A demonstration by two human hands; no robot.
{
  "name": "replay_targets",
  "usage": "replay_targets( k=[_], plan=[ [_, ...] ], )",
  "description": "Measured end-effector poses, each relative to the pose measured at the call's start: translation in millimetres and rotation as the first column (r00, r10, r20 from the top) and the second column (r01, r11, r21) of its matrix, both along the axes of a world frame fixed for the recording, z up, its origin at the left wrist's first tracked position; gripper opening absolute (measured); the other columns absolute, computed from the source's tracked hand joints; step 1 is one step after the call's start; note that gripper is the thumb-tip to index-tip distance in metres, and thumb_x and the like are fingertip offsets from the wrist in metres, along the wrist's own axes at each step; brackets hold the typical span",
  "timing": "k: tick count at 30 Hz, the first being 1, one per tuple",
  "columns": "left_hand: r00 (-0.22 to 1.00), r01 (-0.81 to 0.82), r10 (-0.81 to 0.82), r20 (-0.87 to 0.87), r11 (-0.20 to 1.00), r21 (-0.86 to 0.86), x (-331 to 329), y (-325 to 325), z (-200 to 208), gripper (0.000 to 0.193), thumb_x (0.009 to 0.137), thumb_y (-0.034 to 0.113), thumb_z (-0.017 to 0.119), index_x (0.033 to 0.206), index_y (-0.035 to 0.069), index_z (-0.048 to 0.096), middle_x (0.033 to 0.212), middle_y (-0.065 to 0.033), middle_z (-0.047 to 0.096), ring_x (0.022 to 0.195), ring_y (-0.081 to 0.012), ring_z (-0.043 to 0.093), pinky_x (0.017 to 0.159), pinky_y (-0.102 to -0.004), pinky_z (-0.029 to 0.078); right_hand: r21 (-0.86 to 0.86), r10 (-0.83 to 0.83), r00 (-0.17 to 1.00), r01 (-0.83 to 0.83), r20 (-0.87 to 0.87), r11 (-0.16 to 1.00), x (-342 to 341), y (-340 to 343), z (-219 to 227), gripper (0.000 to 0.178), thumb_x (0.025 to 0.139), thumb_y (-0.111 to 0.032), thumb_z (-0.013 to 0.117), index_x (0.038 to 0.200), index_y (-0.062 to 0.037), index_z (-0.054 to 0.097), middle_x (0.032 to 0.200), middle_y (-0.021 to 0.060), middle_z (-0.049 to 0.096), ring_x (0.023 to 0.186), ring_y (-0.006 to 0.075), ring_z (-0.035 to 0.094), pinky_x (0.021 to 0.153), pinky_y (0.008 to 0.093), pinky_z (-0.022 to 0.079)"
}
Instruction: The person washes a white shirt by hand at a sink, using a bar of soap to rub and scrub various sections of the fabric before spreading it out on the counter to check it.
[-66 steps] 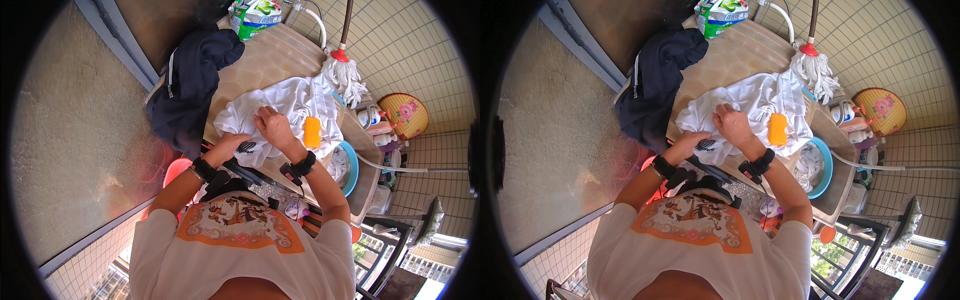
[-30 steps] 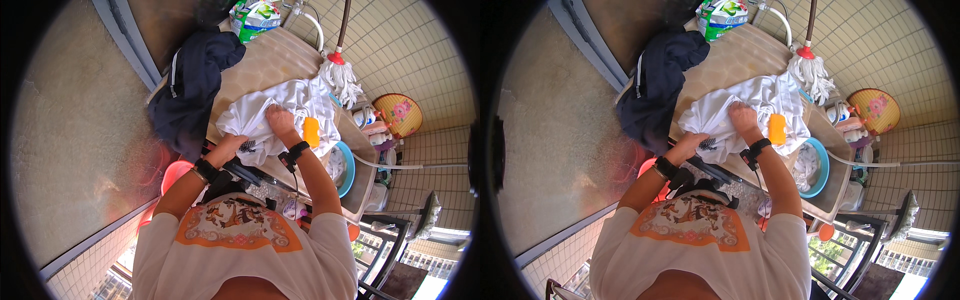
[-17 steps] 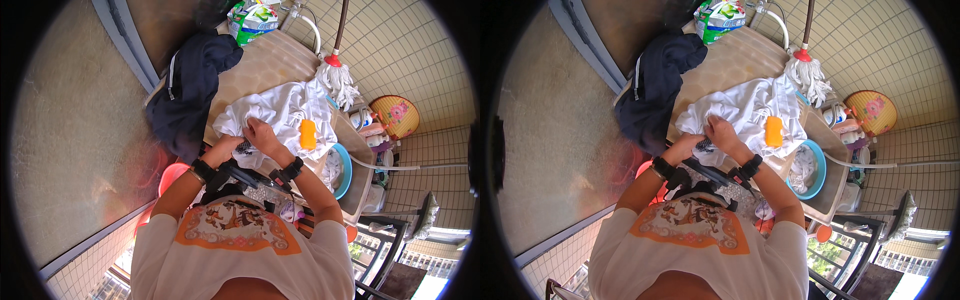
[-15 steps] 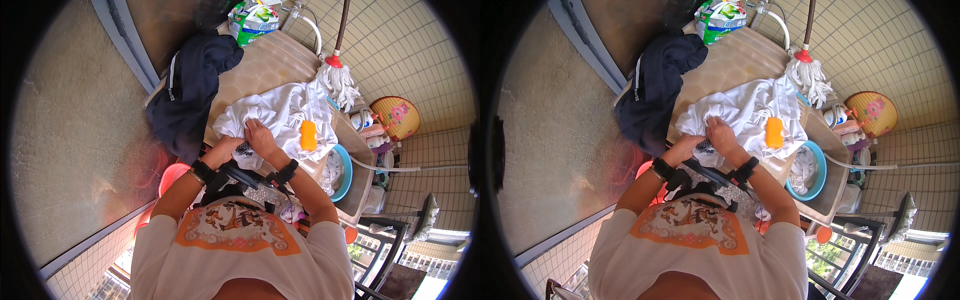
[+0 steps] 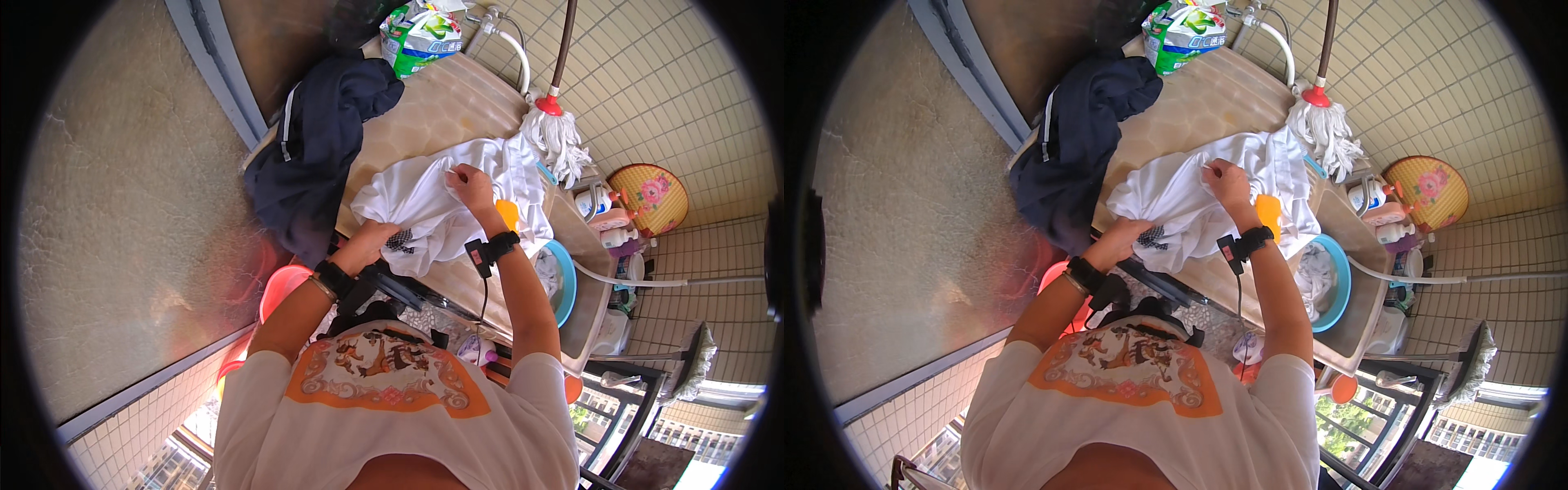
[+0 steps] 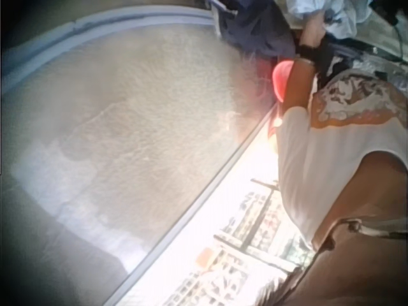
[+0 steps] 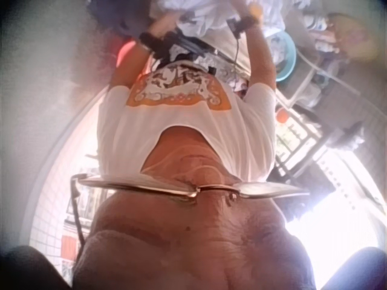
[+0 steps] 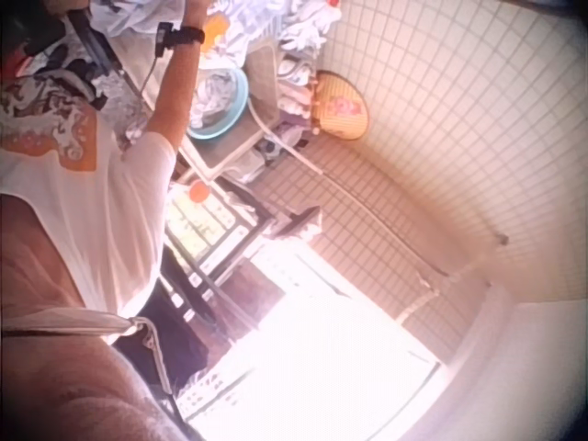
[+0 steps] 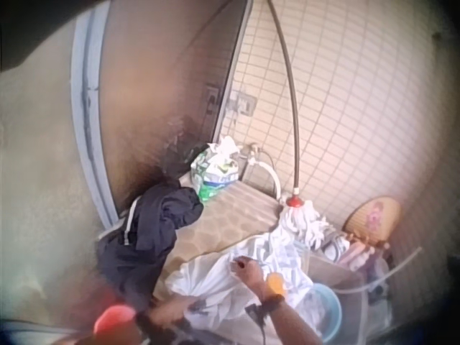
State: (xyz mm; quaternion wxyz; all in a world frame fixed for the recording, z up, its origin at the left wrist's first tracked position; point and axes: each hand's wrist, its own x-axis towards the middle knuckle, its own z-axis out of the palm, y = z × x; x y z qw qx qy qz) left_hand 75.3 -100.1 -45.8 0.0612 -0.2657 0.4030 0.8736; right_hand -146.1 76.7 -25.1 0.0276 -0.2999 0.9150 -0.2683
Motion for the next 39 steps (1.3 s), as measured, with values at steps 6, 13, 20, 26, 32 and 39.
replay_targets(
  k=[6, 13, 20, 26, 32, 39],
  plan=[
    [0.997, -0.004, 0.001, 0.083, 0.999, 0.040, -6, -2, -7, 0.023, 0.094, 0.000, 0.067, 0.113, -0.014, 0.070, 0.107, -0.0168, 0.075, 0.095, -0.0252, 0.075, 0.084, -0.0393, 0.063, -0.307, -0.104, 0.688, 0.447, 0.718, 0.840, -1, 2, 38, 0.029, 0.096, -0.031, 0.073, 0.088, -0.0029, 0.071, 0.069, -0.0031, 0.061, 0.061, 0.0093, 0.055, 0.055, 0.0282, 0.046],
    [0.986, 0.120, -0.115, -0.121, 0.992, 0.037, 4, -18, -2, 0.036, 0.096, 0.007, 0.070, 0.128, -0.010, 0.065, 0.114, -0.0141, 0.074, 0.098, -0.0243, 0.074, 0.086, -0.0377, 0.062, -0.305, -0.168, 0.985, 0.172, 0.040, 0.936, -20, 23, 13, 0.034, 0.096, -0.034, 0.072, 0.085, -0.0025, 0.067, 0.068, 0.0044, 0.064, 0.062, 0.0138, 0.059, 0.058, 0.0347, 0.049],
    [0.941, 0.240, -0.324, -0.101, 0.845, -0.477, 13, -69, 81, 0.055, 0.094, 0.032, 0.078, 0.138, 0.002, 0.062, 0.112, -0.0100, 0.075, 0.097, -0.0164, 0.075, 0.075, -0.0320, 0.061, -0.414, -0.180, 0.945, 0.283, 0.272, 0.865, -26, 40, 13, 0.016, 0.096, -0.019, 0.072, 0.102, -0.0062, 0.066, 0.070, 0.0062, 0.066, 0.064, 0.0146, 0.060, 0.059, 0.0318, 0.047],
    [0.929, 0.216, -0.304, 0.212, -0.020, -0.976, 3, -86, 91, 0.037, 0.091, 0.041, 0.076, 0.093, 0.004, 0.078, 0.068, -0.0098, 0.072, 0.073, -0.0280, 0.074, 0.066, -0.0372, 0.057, -0.165, -0.039, 0.786, -0.081, -0.617, 0.983, 5, 29, 56, 0.027, 0.086, -0.011, 0.075, 0.112, -0.0111, 0.070, 0.100, 0.0079, 0.069, 0.086, 0.0337, 0.069, 0.072, 0.0453, 0.056],
    [0.879, 0.052, -0.459, 0.129, -0.176, -0.983, -3, -8, 116, 0.082, 0.080, 0.036, 0.085, 0.153, 0.020, 0.050, 0.148, -0.0213, 0.050, 0.125, -0.0415, 0.055, 0.096, -0.0476, 0.053, 0.135, 0.226, 0.943, -0.197, -0.246, 0.971, 48, 16, 28, 0.010, 0.089, -0.011, 0.067, 0.098, -0.0067, 0.067, 0.097, 0.0162, 0.067, 0.087, 0.0367, 0.070, 0.077, 0.0434, 0.059],
    [0.857, 0.118, -0.468, 0.217, -0.231, -0.966, -26, -3, 36, 0.098, 0.071, 0.024, 0.091, 0.153, 0.006, 0.041, 0.123, -0.0237, 0.060, 0.115, -0.0416, 0.056, 0.099, -0.0479, 0.051, 0.137, 0.180, 0.964, -0.155, -0.194, 0.978, 45, 6, -5, 0.016, 0.091, -0.010, 0.066, 0.105, -0.0028, 0.066, 0.099, 0.0178, 0.069, 0.091, 0.0347, 0.072, 0.077, 0.0409, 0.059]
  ],
)
